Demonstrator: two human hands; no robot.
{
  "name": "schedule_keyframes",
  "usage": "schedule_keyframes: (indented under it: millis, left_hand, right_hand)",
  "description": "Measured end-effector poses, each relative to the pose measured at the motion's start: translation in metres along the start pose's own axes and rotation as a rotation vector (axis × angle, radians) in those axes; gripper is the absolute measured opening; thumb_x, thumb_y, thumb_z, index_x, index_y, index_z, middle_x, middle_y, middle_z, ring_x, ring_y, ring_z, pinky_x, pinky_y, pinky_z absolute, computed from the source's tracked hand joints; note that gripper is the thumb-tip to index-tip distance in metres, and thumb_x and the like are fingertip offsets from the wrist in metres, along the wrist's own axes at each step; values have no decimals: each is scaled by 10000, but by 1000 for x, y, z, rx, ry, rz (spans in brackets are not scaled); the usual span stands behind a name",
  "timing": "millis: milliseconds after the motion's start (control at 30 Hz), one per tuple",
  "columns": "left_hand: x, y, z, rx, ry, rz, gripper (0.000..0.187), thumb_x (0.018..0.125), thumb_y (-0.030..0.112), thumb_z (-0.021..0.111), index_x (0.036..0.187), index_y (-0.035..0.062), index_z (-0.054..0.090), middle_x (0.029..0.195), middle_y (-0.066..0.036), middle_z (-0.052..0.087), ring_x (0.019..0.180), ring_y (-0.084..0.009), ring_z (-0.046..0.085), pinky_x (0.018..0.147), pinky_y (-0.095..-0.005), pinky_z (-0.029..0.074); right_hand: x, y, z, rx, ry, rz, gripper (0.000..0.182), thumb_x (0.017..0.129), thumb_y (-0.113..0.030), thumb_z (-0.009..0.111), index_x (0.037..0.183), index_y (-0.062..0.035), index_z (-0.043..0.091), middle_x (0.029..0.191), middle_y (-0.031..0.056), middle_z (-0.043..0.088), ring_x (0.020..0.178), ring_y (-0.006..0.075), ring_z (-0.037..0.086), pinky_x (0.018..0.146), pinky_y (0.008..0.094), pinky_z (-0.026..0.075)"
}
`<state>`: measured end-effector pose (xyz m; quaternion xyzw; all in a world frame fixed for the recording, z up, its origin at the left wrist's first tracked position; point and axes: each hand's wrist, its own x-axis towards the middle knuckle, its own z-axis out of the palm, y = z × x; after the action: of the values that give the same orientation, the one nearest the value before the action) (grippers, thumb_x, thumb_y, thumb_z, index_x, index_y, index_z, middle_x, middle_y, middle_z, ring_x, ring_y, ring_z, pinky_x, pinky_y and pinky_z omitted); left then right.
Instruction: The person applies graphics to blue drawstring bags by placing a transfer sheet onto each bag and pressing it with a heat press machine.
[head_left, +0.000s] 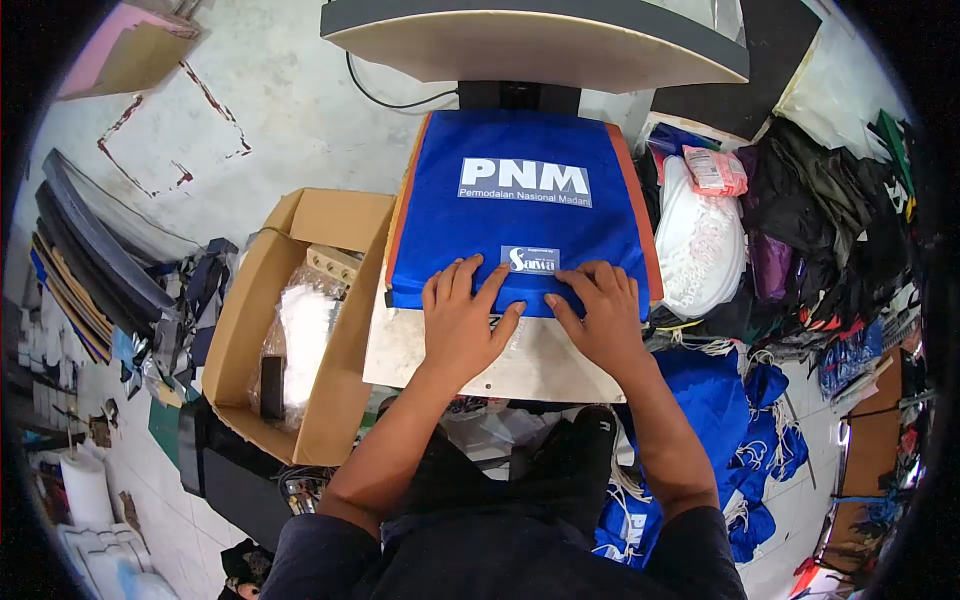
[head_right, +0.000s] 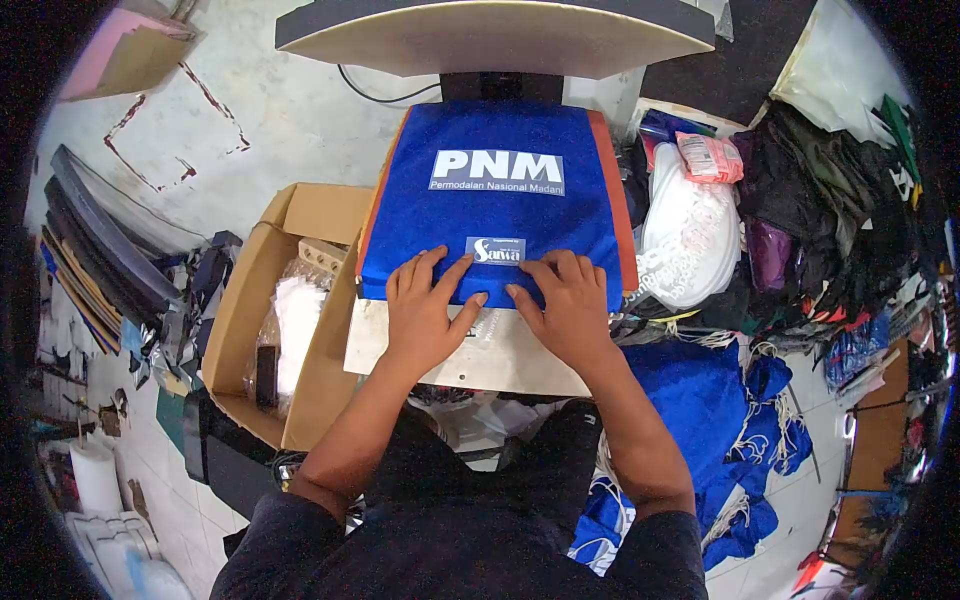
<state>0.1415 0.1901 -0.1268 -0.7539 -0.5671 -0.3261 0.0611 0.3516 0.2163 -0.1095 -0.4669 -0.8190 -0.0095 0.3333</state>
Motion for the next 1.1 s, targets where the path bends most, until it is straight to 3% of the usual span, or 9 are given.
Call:
schedule_keyframes:
  millis: [433,700,1100]
  left_hand:
    - [-4,-8,1,-30,27,-34,477,842,376,696,1240,115,653,1315,-184,530,1236,-392,457,1052,-486,318]
    - [-4,-7,-1,37,2,-19,457,850,396,682,1224,133,654,1310,-171,532,1250,-380,453,1085,-578,258]
    - [-5,-7,2,38,18,-38,459,848,398,679,1223,135,650,1311,-164,533,1252,-382,453,1096,-574,247]
  right_hand:
    - [-3,1,2,-17,3,-7,310,815,-318,739,1059,-130,706,1023,64,592,946,258,547,792,406,389]
    - [-3,-1,0,-10,-23,8,336,816,-302,748,1090,-113,701,1015,71,584,958,266,549,812,404,386]
    - [-4,-1,1,-20,-6,-4,342,800,-322,751,1075,-124,702,1022,75,590,970,270,545,809,412,389]
